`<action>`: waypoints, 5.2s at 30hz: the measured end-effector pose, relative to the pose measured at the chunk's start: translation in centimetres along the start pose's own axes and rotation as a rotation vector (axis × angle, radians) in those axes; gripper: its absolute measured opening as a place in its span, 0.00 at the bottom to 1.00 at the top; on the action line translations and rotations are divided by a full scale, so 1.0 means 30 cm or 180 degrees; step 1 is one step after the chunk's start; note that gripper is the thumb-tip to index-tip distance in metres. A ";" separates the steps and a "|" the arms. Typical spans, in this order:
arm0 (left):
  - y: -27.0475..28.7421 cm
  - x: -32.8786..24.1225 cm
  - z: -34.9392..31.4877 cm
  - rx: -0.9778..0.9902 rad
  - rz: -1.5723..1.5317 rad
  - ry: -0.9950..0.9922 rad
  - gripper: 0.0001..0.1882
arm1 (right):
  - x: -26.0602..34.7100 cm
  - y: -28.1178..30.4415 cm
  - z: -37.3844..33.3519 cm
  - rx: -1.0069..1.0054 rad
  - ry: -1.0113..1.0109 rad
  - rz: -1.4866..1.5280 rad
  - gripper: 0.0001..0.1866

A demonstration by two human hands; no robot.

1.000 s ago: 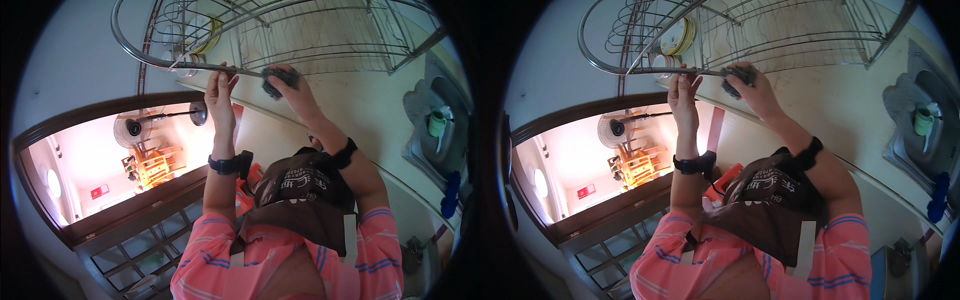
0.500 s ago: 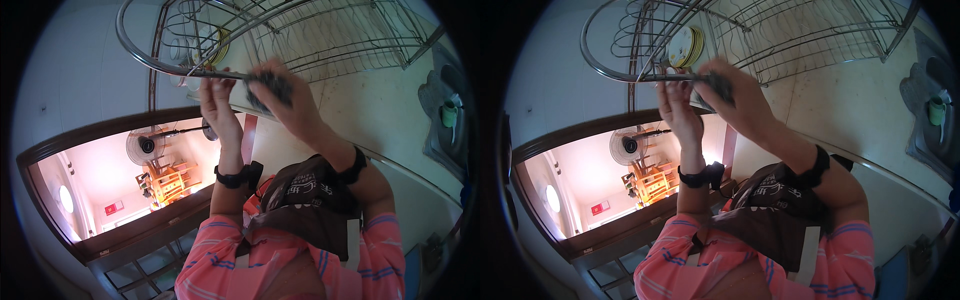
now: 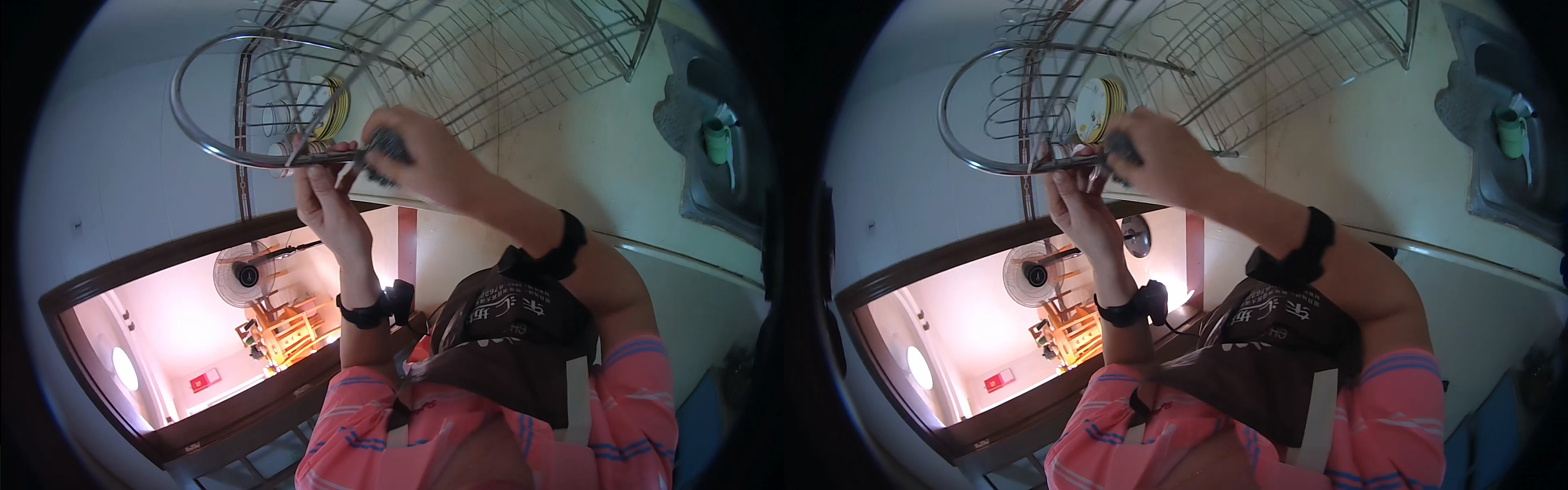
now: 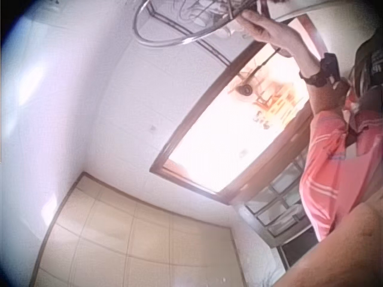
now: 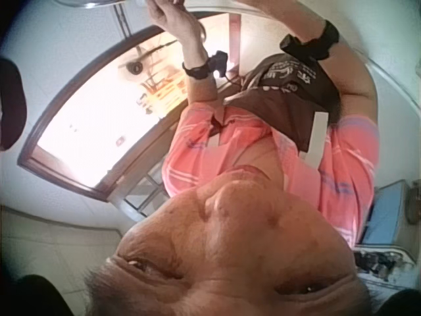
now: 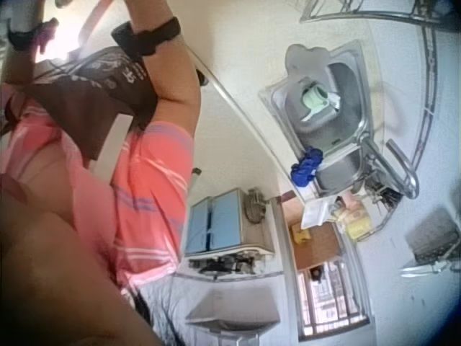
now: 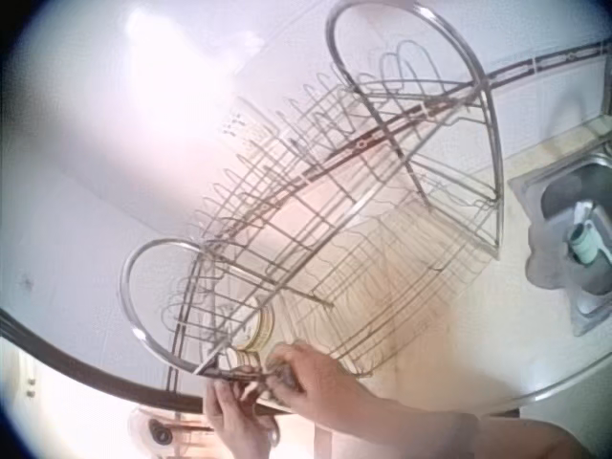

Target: The person scrubs a metal dish rack with a steel wool pad, moving along the frame and wire grid. They repeatedly rinse the pad under the faucet and continue scrubbing different sections of the rack.

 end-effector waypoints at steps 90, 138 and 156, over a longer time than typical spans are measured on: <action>-0.410 0.710 0.442 0.1004 -0.0109 -0.0363 0.10 | 0.157 0.184 -0.028 0.0180 -0.1645 -0.0239 0.10; -0.417 0.544 0.498 0.0724 -0.0673 -0.0635 0.16 | 0.125 0.203 -0.019 -0.0034 -0.1343 -0.0504 0.09; -0.492 0.720 0.487 0.1022 0.0302 -0.0293 0.13 | 0.050 0.231 -0.048 -0.0096 -0.1572 -0.0743 0.18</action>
Point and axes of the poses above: each hand's wrist, its own z-axis towards the middle knuckle, its own y-axis out of the back of the hand, x = y × z, the point moved 5 cm from there along z, towards the middle knuckle, and after that the axes turned 4 degrees about -z, right-handed, at the moved point
